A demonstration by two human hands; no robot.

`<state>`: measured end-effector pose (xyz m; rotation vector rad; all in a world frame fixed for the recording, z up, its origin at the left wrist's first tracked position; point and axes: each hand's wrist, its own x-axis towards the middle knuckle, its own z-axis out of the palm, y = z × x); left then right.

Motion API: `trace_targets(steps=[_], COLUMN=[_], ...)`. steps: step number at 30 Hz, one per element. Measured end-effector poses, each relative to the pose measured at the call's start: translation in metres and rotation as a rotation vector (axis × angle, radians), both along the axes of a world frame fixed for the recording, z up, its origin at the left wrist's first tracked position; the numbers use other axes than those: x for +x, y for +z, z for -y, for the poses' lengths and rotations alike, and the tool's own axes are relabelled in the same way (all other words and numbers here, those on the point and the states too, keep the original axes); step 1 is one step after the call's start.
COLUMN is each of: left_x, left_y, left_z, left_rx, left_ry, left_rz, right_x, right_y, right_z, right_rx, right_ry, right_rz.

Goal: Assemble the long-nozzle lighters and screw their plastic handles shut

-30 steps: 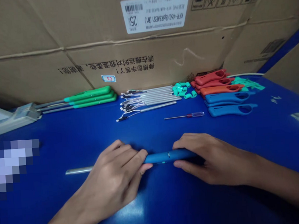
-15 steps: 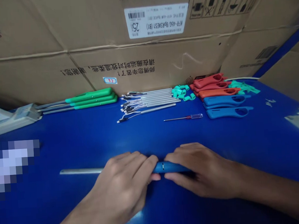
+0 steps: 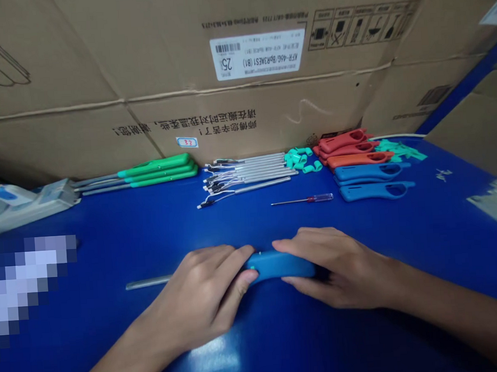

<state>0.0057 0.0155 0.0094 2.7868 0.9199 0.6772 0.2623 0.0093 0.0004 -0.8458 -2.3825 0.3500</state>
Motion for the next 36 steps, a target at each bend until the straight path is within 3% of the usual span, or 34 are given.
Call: trace_targets(steps=[5, 9, 15, 18, 24, 36], left_x=[-0.003, -0.003, 0.000, -0.001, -0.004, 0.001], left_y=[-0.002, -0.004, -0.001, -0.001, -0.007, -0.013], left_z=[-0.001, -0.003, -0.003, -0.005, -0.008, -0.008], left_rx=[0.121, 0.149, -0.086, -0.186, -0.267, -0.029], left_ry=[-0.008, -0.010, -0.003, 0.060, 0.075, 0.073], left_rz=[-0.062, -0.001, 0.023, -0.016, -0.033, -0.106], right_x=[-0.001, -0.002, 0.000, 0.003, 0.007, 0.003], right_y=[0.006, 0.011, 0.011, 0.006, 0.006, 0.012], right_z=[-0.002, -0.001, 0.000, -0.003, -0.009, -0.012], right_rx=[-0.073, -0.261, -0.494, -0.449, -0.249, -0.262], right_ry=[-0.017, 0.001, -0.067, -0.104, 0.051, -0.002], right_rz=[0.076, 0.047, -0.020, -0.029, 0.024, 0.135])
